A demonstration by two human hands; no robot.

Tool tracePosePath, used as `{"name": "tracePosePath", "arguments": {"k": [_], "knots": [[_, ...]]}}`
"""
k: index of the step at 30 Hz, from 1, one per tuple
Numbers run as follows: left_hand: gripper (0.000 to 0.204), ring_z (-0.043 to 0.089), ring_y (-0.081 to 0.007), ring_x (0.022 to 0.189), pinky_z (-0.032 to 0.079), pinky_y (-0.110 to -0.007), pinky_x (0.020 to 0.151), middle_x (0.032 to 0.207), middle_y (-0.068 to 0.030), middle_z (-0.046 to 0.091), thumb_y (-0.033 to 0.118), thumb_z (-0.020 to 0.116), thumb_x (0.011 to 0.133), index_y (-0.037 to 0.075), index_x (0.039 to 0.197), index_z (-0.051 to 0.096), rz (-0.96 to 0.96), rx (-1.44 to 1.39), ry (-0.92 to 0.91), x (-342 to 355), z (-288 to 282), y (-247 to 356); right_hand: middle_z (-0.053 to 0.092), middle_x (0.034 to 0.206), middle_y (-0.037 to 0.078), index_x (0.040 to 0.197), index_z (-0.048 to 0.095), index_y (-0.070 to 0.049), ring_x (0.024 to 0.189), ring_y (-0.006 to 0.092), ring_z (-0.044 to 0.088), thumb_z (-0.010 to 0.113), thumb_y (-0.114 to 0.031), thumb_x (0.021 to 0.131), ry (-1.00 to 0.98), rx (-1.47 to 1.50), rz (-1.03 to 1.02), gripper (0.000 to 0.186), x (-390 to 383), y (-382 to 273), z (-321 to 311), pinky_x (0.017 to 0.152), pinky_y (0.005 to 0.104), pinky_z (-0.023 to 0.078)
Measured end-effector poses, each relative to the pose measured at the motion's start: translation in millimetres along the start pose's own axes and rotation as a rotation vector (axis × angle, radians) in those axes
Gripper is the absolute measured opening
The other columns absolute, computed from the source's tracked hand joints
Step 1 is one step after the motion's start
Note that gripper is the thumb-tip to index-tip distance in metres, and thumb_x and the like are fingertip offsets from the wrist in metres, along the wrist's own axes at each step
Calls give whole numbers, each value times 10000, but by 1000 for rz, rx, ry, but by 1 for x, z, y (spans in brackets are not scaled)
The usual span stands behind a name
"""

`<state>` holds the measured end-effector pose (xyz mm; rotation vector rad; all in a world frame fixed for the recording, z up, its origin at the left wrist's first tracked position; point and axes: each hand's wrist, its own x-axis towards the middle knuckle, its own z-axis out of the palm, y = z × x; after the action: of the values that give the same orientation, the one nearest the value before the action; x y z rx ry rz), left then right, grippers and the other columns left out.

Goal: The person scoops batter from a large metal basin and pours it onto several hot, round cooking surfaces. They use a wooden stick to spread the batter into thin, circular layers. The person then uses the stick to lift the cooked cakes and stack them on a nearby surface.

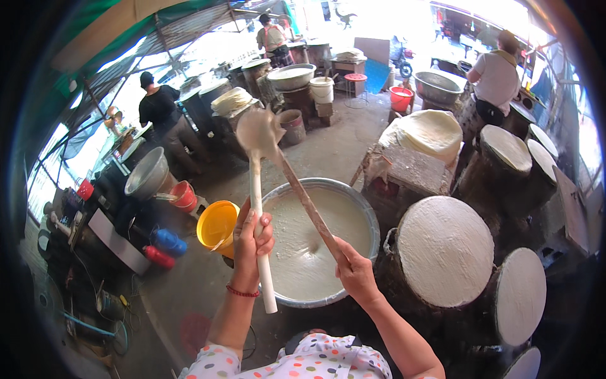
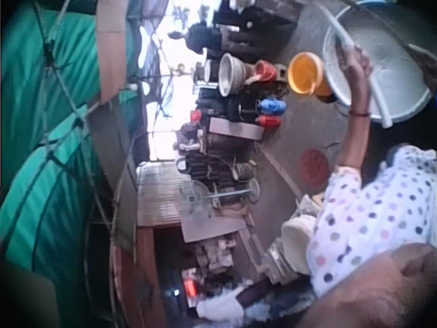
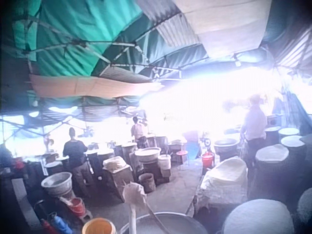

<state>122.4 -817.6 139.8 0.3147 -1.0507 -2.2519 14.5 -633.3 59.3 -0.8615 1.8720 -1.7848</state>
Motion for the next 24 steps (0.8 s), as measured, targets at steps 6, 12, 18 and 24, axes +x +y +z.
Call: {"name": "tracePosePath", "arguments": {"k": [6, 12, 18, 24], "knots": [[209, 333, -29, 485, 335, -153, 356, 708, -2, 383, 203, 370, 1020, 6, 951, 379, -651, -897, 141, -7, -72, -57, 541, 659, 81, 1188, 618, -297, 591, 273, 587, 613, -216, 882, 242, -713, -147, 316, -22, 77, -14, 539, 394, 472], [222, 353, -82, 466, 409, -211, 358, 674, -12, 363, 214, 376, 1016, 18, 912, 365, -901, -1057, 47, -6, -53, -95, 532, 697, 49, 1161, 627, -332, 626, 234, 589, 692, -135, 766, 467, -872, -158, 445, -59, 77, -56, 482, 371, 482], [244, 401, -112, 576, 419, -264, 424, 809, -37, 380, 247, 352, 1021, 34, 904, 377, -1165, -1053, -144, -20, 57, -129, 494, 670, 28, 1224, 611, -287, 602, 202, 564, 695, -141, 789, 847, -978, -173, 466, -152, 91, -113, 469, 336, 478], [249, 417, -97, 528, 451, -239, 358, 823, -71, 401, 212, 372, 1010, 5, 873, 359, -1615, -962, -139, -110, 202, -205, 549, 709, 27, 1185, 646, -224, 567, 172, 573, 741, -34, 724, 1285, -956, 50, 508, -334, 90, -152, 490, 302, 497]]}}
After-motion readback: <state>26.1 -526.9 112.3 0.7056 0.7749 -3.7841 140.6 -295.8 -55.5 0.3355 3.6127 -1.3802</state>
